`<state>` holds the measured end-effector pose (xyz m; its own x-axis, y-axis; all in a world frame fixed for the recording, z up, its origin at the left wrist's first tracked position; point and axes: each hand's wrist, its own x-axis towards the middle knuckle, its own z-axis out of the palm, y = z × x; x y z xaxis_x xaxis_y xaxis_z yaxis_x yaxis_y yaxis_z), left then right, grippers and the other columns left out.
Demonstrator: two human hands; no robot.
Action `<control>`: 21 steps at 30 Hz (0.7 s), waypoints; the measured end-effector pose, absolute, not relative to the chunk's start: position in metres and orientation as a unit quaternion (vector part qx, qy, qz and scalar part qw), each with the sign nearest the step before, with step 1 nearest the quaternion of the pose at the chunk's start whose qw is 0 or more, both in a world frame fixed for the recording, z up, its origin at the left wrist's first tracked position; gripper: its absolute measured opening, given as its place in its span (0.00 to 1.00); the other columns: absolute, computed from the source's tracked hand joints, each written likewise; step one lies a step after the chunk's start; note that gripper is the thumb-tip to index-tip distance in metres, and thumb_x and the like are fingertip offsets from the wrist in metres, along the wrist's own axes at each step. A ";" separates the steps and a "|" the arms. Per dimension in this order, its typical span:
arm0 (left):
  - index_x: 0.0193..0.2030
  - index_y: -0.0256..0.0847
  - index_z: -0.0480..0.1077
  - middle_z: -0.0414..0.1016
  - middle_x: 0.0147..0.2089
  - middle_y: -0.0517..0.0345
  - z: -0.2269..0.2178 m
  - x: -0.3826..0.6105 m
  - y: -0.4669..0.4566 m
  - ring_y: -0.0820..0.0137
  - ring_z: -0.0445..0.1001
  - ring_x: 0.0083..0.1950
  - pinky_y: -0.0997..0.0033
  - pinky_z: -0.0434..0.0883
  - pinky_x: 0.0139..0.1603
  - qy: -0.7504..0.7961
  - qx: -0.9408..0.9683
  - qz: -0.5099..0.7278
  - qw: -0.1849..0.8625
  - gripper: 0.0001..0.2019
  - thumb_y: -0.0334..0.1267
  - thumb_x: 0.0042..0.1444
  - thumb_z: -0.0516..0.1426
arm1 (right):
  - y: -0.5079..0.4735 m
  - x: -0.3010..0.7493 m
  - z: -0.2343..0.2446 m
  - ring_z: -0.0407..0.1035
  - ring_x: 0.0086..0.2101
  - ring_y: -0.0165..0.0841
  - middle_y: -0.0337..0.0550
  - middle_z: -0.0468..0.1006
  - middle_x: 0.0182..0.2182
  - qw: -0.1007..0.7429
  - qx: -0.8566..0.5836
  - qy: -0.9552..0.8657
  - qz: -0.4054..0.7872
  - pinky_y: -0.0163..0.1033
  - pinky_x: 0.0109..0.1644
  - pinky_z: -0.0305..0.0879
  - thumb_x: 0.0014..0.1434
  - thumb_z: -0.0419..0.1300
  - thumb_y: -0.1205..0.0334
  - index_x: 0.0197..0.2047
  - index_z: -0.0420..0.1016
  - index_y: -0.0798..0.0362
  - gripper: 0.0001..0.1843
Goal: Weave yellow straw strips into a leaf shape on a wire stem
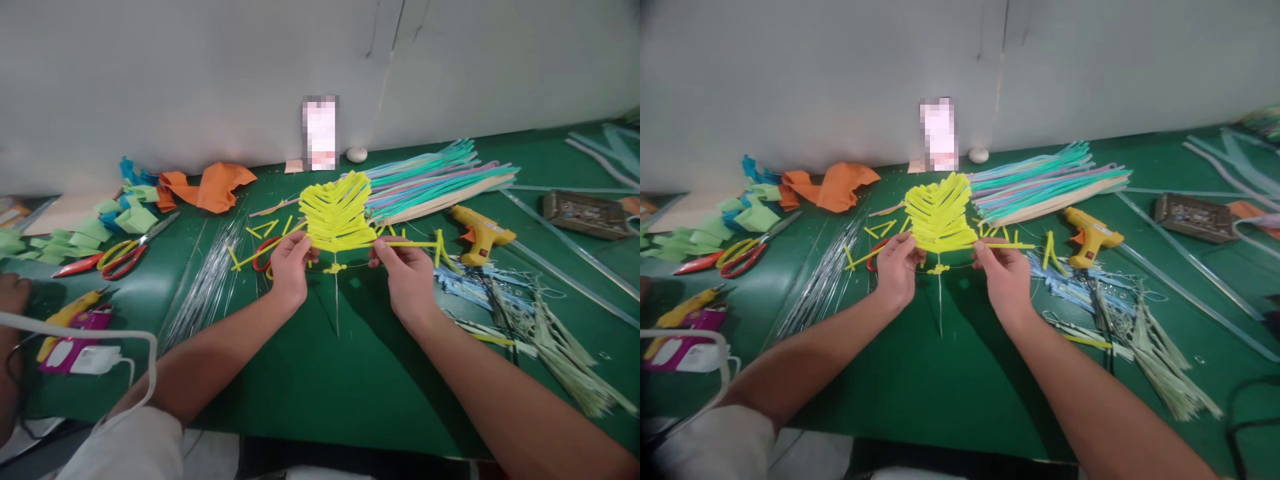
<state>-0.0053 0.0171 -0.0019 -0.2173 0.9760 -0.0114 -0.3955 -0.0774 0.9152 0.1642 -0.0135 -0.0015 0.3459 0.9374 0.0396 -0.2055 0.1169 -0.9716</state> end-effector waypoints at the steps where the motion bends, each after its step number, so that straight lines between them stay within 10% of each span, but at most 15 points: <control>1: 0.33 0.39 0.74 0.73 0.22 0.63 -0.002 -0.005 0.017 0.76 0.71 0.24 0.76 0.66 0.24 0.428 0.343 0.651 0.525 0.09 0.39 0.45 0.65 | -0.013 0.164 -0.001 0.68 0.24 0.27 0.36 0.76 0.24 0.659 -0.499 -0.362 0.431 0.36 0.30 0.67 0.52 0.68 0.54 0.31 0.79 0.52 0.10; 11: 0.34 0.38 0.75 0.75 0.23 0.62 -0.002 -0.004 0.015 0.76 0.72 0.24 0.76 0.67 0.24 0.412 0.370 0.644 0.527 0.10 0.38 0.46 0.66 | -0.012 0.170 0.002 0.64 0.21 0.26 0.35 0.70 0.16 0.644 -0.534 -0.384 0.391 0.36 0.30 0.63 0.55 0.66 0.51 0.18 0.70 0.52 0.20; 21: 0.34 0.40 0.76 0.77 0.25 0.61 -0.006 -0.002 0.011 0.74 0.74 0.26 0.74 0.70 0.26 0.396 0.412 0.637 0.517 0.10 0.41 0.47 0.67 | -0.008 0.169 0.002 0.69 0.19 0.30 0.32 0.72 0.18 0.697 -0.525 -0.329 0.360 0.38 0.26 0.66 0.48 0.71 0.54 0.24 0.66 0.50 0.17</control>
